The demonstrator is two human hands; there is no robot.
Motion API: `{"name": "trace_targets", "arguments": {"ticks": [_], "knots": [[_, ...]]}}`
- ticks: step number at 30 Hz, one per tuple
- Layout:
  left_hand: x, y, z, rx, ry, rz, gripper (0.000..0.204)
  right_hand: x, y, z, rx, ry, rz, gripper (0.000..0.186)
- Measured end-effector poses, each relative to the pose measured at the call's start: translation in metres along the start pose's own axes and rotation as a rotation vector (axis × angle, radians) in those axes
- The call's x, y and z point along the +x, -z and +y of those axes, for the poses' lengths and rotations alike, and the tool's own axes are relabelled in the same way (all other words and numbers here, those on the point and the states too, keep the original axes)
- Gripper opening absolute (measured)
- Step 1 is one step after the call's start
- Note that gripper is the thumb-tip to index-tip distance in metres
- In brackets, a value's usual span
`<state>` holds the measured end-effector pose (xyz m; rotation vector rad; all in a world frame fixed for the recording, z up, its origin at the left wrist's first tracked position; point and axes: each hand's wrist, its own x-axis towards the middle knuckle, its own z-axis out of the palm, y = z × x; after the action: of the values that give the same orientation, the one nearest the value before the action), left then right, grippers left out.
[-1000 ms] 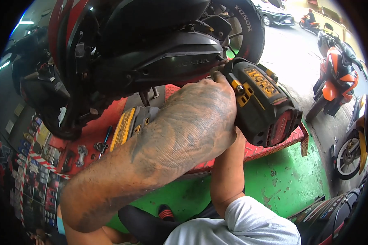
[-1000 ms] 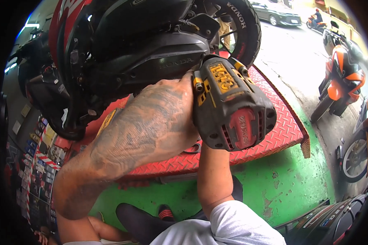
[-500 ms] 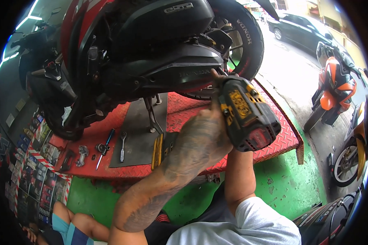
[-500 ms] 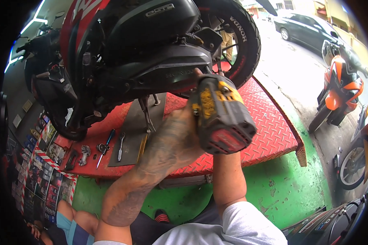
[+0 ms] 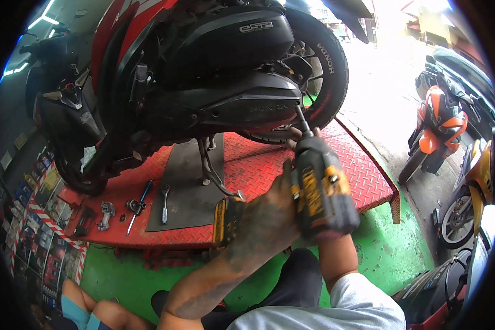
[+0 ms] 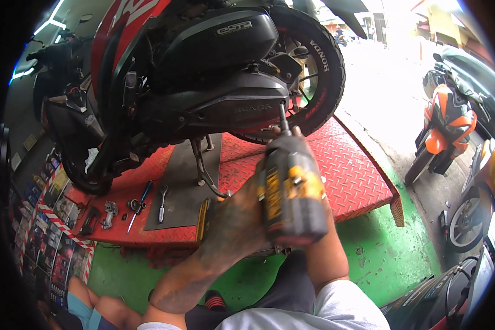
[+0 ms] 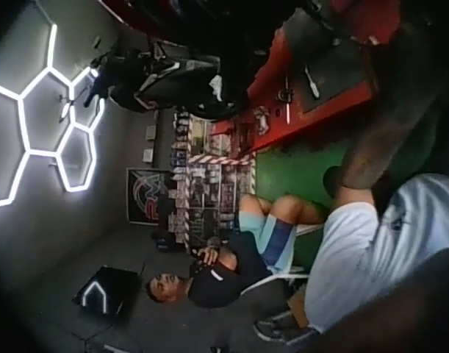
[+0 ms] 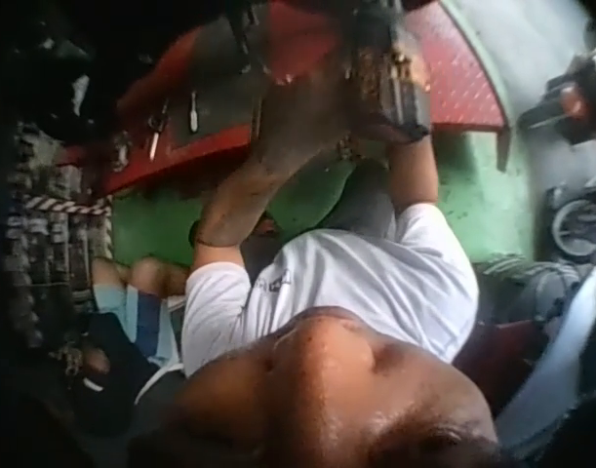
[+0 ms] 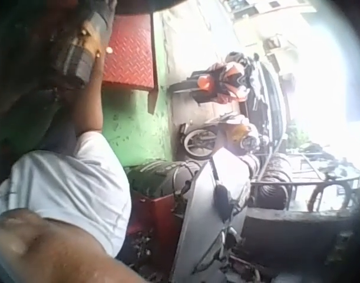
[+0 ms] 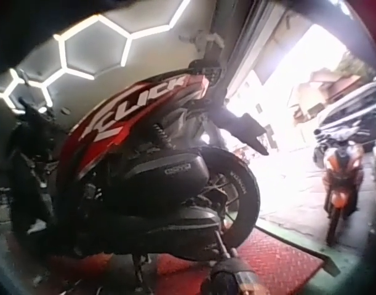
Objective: Repairing and maintaining motorcycle components in a service bay.
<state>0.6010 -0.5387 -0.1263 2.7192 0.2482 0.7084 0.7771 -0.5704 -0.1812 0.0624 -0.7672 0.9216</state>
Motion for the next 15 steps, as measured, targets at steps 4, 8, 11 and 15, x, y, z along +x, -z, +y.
{"name": "trace_targets", "arguments": {"ticks": [4,8,11,15], "knots": [[-0.063,0.013,-0.049,-0.212,0.080,-0.093,0.069,-0.027,0.004,-0.010,-1.131,0.060,0.567,0.034],[-0.093,0.048,-0.085,0.101,0.054,-0.160,0.064,-0.070,0.023,-0.050,-1.436,0.174,0.615,0.023],[-0.070,0.038,-0.099,0.348,-0.110,-0.112,0.070,-0.093,0.032,-0.050,-1.497,0.238,0.682,0.021],[0.010,-0.002,-0.089,0.598,-0.133,-0.342,0.066,-0.119,0.028,-0.040,-1.399,0.314,0.902,0.019]]}}
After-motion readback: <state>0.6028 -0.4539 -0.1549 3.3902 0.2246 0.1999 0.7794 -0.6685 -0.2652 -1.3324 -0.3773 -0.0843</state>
